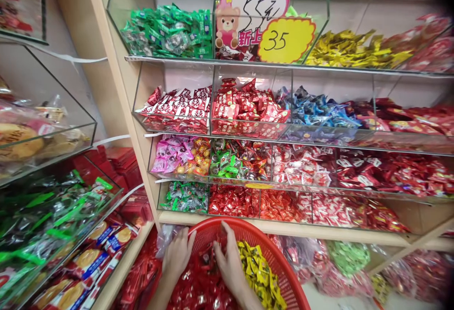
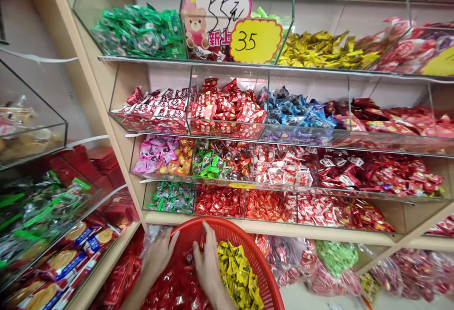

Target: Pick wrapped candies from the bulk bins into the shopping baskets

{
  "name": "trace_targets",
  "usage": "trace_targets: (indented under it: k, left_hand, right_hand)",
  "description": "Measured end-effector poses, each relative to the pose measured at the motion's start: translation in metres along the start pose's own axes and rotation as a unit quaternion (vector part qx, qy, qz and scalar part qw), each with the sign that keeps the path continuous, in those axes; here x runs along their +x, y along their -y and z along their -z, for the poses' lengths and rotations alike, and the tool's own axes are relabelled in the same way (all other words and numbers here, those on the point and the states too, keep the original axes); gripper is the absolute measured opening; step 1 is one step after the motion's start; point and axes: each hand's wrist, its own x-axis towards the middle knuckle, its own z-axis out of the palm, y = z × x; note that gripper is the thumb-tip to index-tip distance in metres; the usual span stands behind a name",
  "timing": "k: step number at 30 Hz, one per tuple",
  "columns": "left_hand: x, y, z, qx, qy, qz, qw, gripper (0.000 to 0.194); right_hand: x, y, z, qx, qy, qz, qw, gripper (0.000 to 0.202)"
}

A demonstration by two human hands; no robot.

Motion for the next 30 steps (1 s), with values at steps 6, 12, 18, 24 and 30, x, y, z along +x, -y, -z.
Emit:
trace_targets:
  k: [6,12,18,24,30]
  left_hand:
    - [-0.001,-0.001,0.002,-0.010,-0.003,0.000,1.000,0.054]
    - [-0.001,-0.001,0.003,-0.021,0.001,0.000,1.000,0.053]
    - [-0.001,-0.001,0.004,-0.022,0.019,0.013,0.999,0.053]
    - [-0.001,0.001,0.003,-0.024,0.014,0.003,1.000,0.052]
    - [0.000,0.002,0.000,-0.020,0.010,0.005,1.000,0.052]
  right_hand:
    - [0.079,0.058,0.088,-0.104,-0.041,0.137,0.984,0.042]
    - [0.171,0.099,0.153,-0.314,-0.042,0.250,0.915,0.033]
    - [0.224,0.102,0.155,-0.484,0.007,0.224,0.846,0.043]
    - [0.241,0.099,0.150,-0.533,0.021,0.228,0.814,0.037]
    - [0.240,0.107,0.158,-0.524,0.036,0.228,0.820,0.025]
